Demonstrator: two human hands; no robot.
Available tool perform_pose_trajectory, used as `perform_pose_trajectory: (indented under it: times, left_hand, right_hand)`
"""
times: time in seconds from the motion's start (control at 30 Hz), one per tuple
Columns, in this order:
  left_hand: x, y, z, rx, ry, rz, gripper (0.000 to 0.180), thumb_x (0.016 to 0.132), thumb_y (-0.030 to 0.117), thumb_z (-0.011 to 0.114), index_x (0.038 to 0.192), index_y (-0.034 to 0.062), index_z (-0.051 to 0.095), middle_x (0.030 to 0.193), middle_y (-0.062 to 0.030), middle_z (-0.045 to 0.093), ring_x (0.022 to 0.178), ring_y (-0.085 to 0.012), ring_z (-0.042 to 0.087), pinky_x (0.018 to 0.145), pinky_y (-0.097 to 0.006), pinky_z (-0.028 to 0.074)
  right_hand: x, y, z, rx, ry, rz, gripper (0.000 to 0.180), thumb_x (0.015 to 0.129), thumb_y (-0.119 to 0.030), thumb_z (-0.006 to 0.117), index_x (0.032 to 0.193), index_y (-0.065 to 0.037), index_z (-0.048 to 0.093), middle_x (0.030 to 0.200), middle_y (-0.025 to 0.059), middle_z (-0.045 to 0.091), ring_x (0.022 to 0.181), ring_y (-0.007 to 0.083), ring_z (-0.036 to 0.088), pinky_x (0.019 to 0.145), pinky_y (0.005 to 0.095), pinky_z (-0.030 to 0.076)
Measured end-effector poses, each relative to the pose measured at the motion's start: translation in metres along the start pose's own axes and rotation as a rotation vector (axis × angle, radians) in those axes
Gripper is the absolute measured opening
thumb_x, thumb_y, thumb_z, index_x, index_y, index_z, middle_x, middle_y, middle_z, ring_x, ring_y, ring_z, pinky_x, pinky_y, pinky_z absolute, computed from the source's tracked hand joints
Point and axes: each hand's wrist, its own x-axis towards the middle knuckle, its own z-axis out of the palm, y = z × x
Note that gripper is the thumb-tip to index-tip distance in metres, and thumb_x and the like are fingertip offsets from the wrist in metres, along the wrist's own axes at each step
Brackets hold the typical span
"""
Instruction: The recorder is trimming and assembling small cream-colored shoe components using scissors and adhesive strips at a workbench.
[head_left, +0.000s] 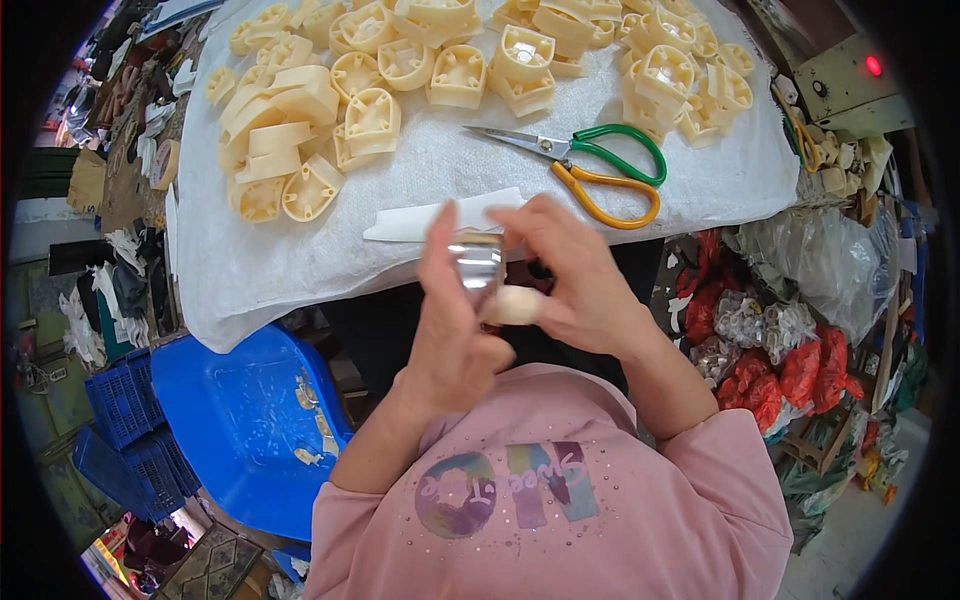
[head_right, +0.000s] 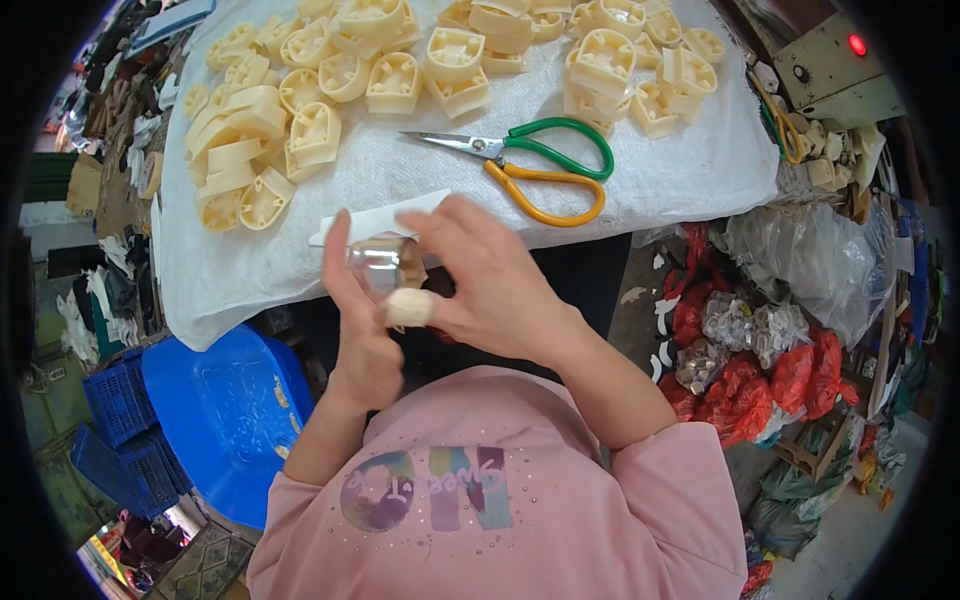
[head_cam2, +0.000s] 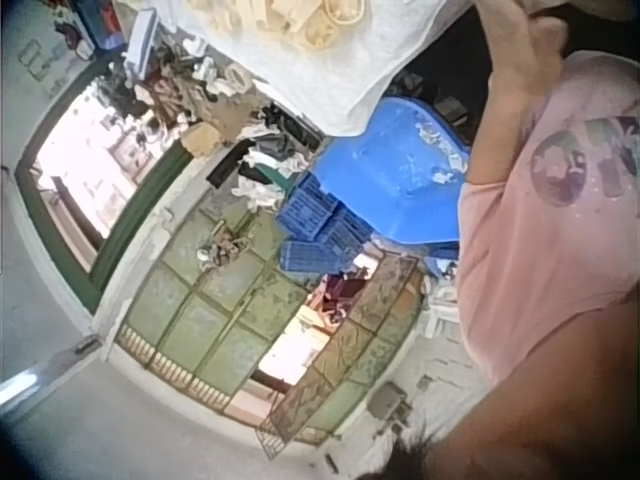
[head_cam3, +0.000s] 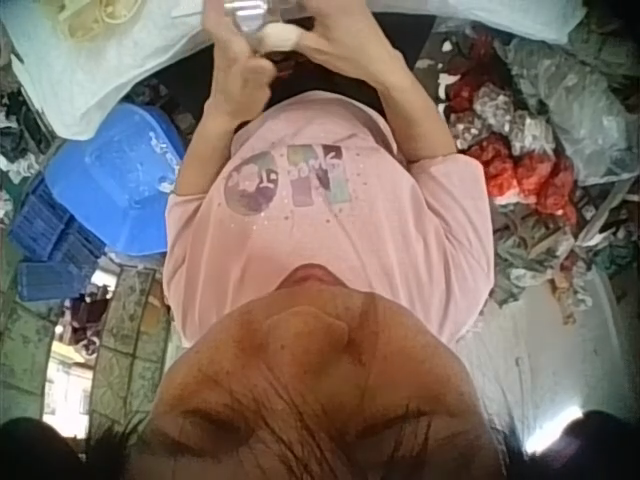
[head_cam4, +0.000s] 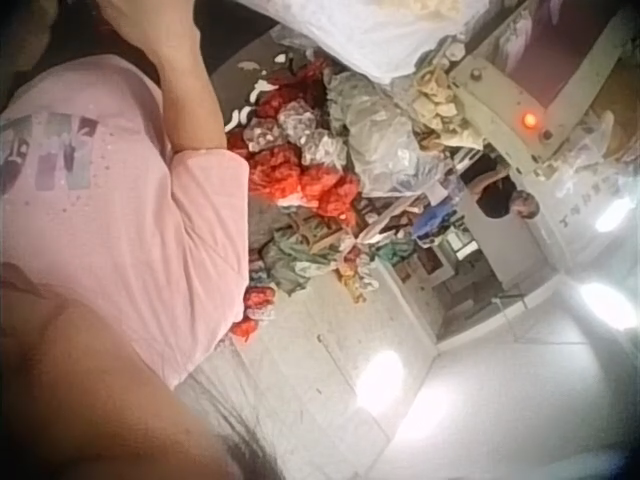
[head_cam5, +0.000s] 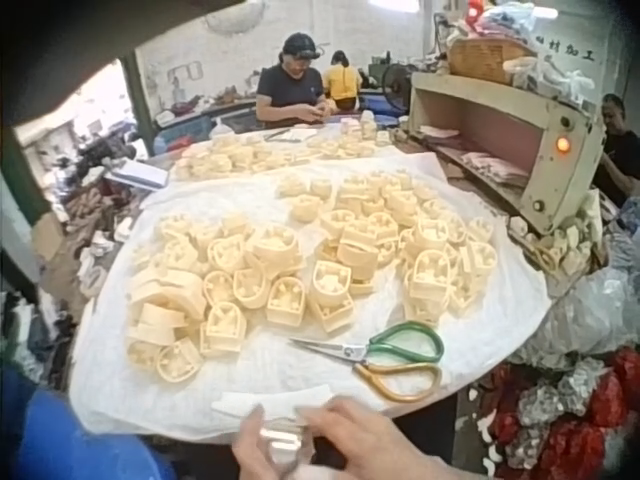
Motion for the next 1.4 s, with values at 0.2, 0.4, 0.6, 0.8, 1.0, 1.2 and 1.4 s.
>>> perform_pose_trajectory:
  times: [0.2, 0.4, 0.6, 0.8, 1.0, 1.2, 1.4]
  left_hand:
    - [0.002, 0.009, -0.004, -0.378, 0.101, -0.236, 0.086, 0.077, 0.029, 0.074, 0.136, -0.0041, 0.021, 0.119, -0.0168, 0.047, 0.104, -0.0217, 0.055, 0.087, -0.033, 0.047]
    - [0.005, 0.009, -0.024, -0.035, 0.036, -0.286, 0.059, 0.063, -0.001, 0.072, 0.118, 0.0000, 0.050, 0.103, -0.0072, 0.057, 0.091, -0.0131, 0.059, 0.075, -0.024, 0.049]
    - [0.009, 0.016, -0.021, 0.160, 0.053, -0.036, 0.061, 0.054, -0.001, 0.077, 0.111, 0.0040, 0.057, 0.086, -0.0080, 0.057, 0.064, -0.0152, 0.056, 0.052, -0.023, 0.045]
    - [0.011, 0.011, -0.017, 0.202, 0.067, -0.105, 0.054, 0.053, 0.005, 0.081, 0.101, 0.0044, 0.057, 0.082, -0.0074, 0.059, 0.059, -0.0151, 0.056, 0.051, -0.024, 0.046]
    - [0.004, 0.000, -0.005, 0.101, 0.255, -0.046, 0.053, 0.053, 0.012, 0.083, 0.095, 0.0005, 0.053, 0.075, -0.0083, 0.057, 0.058, -0.0184, 0.061, 0.053, -0.028, 0.049]
    - [0.010, 0.012, 0.010, 0.477, 0.339, 0.064, 0.055, 0.052, 0.015, 0.083, 0.093, -0.0013, 0.052, 0.073, -0.0093, 0.055, 0.056, -0.0240, 0.061, 0.053, -0.030, 0.051]
    - [0.012, 0.005, 0.012, 0.512, 0.372, 0.049, 0.054, 0.052, 0.015, 0.083, 0.094, -0.0017, 0.052, 0.073, -0.0103, 0.056, 0.057, -0.0246, 0.061, 0.052, -0.031, 0.051]
  right_hand:
    - [-0.005, 0.010, 0.019, 0.561, 0.215, -0.080, 0.031, 0.085, -0.013, 0.061, 0.112, 0.000, 0.055, 0.106, 0.0095, 0.049, 0.073, 0.0150, 0.056, 0.067, 0.0276, 0.049]
    - [0.005, 0.021, 0.000, 0.676, 0.007, 0.303, 0.026, 0.093, -0.026, 0.051, 0.100, -0.003, 0.060, 0.078, 0.0001, 0.055, 0.066, 0.0078, 0.050, 0.058, 0.0214, 0.040]
    - [0.012, 0.028, -0.010, 0.430, -0.178, 0.141, 0.018, 0.087, -0.021, 0.058, 0.088, -0.003, 0.060, 0.081, 0.0030, 0.061, 0.072, 0.0098, 0.056, 0.061, 0.0241, 0.044]
    - [0.006, 0.024, 0.009, 0.220, 0.100, 0.046, 0.019, 0.087, -0.019, 0.053, 0.090, -0.002, 0.059, 0.068, 0.0095, 0.057, 0.062, 0.0204, 0.057, 0.056, 0.0322, 0.045]
    - [-0.005, 0.025, 0.009, 0.893, -0.021, 0.333, 0.022, 0.093, -0.019, 0.048, 0.104, -0.004, 0.061, 0.075, -0.0014, 0.057, 0.066, 0.0101, 0.055, 0.057, 0.0262, 0.046]
    - [-0.006, 0.024, 0.020, 0.229, 0.161, 0.142, 0.037, 0.096, -0.031, 0.046, 0.116, -0.002, 0.057, 0.095, 0.0015, 0.061, 0.079, 0.0108, 0.055, 0.070, 0.0242, 0.044]
    - [-0.012, 0.034, 0.040, 0.888, 0.207, 0.258, 0.035, 0.096, -0.022, 0.042, 0.126, -0.005, 0.049, 0.099, 0.0091, 0.059, 0.082, 0.0167, 0.059, 0.067, 0.0312, 0.048]
